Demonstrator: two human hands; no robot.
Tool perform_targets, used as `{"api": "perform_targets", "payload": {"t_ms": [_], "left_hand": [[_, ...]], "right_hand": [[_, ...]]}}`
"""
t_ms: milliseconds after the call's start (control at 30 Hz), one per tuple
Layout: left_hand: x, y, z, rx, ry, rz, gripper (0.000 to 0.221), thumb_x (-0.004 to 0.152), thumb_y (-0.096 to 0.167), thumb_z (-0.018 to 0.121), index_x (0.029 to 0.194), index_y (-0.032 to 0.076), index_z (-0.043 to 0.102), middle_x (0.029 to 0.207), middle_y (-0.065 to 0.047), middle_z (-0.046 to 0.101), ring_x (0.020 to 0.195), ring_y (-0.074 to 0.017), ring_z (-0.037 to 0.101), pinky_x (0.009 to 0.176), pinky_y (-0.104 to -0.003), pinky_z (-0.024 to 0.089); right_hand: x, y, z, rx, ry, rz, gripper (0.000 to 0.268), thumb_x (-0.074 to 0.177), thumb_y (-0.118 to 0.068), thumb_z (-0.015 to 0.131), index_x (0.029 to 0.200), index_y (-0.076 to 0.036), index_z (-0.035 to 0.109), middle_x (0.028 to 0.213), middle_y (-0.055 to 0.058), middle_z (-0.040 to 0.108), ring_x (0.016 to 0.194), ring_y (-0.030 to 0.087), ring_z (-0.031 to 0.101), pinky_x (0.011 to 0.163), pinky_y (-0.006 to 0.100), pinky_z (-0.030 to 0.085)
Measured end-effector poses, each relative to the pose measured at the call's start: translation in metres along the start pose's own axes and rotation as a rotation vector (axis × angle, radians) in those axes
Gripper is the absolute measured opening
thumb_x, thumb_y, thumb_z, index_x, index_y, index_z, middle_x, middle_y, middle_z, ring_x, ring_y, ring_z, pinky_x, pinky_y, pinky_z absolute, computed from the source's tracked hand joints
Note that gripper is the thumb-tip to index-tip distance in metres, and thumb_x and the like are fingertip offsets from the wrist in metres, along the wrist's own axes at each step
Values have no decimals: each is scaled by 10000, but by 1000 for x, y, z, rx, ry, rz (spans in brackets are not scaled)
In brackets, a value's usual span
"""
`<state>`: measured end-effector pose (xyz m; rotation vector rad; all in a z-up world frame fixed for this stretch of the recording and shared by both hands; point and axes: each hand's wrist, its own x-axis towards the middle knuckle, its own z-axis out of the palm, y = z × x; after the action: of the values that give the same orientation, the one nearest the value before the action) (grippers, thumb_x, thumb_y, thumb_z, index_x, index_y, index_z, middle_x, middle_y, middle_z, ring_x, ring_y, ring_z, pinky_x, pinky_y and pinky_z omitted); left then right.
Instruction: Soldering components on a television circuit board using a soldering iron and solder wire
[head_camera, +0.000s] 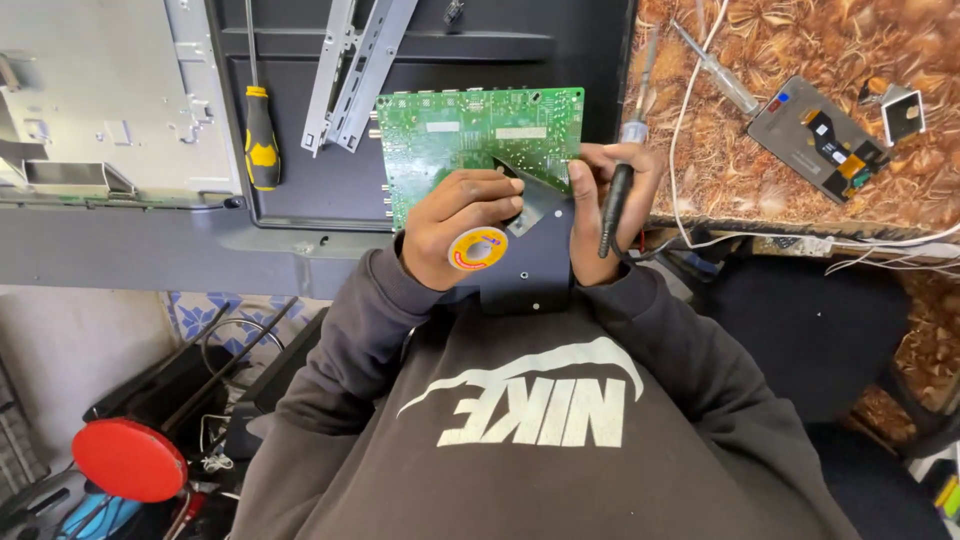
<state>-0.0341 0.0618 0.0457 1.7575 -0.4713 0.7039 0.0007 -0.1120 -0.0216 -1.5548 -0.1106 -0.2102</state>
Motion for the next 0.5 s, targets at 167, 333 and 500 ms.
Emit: {"api": "perform_targets", "payload": {"t_ms": [167, 333, 500], "left_hand": [[-2, -7, 7, 27, 19, 41, 187, 1000, 18, 632, 882, -88, 730, 926, -251, 712, 779, -398, 692, 800, -471, 607], [-13, -20, 6, 61, -52, -3, 246, 1021, 92, 626, 883, -90, 716, 898, -251, 698, 760, -388, 701, 813, -462, 610], [-13, -24, 4, 54, -143, -61, 274, 1034, 138, 601, 899, -73, 710, 909, -233, 693, 788, -387, 699, 845, -460, 602]], "right_hand": [[9, -2, 0, -71, -39, -107, 356, 1011, -59, 742, 1220, -59, 453, 1014, 236, 718, 841, 250, 687, 721, 354, 515], [19, -32, -6, -230, -124, -379, 494, 935, -130, 830, 1196, 7, 434, 1068, 251, 707, 892, 326, 658, 752, 396, 546], [7, -29, 4, -190, -214, -347, 427, 842, 43, 845, 1116, 80, 519, 998, 256, 733, 863, 368, 702, 765, 432, 584]]}}
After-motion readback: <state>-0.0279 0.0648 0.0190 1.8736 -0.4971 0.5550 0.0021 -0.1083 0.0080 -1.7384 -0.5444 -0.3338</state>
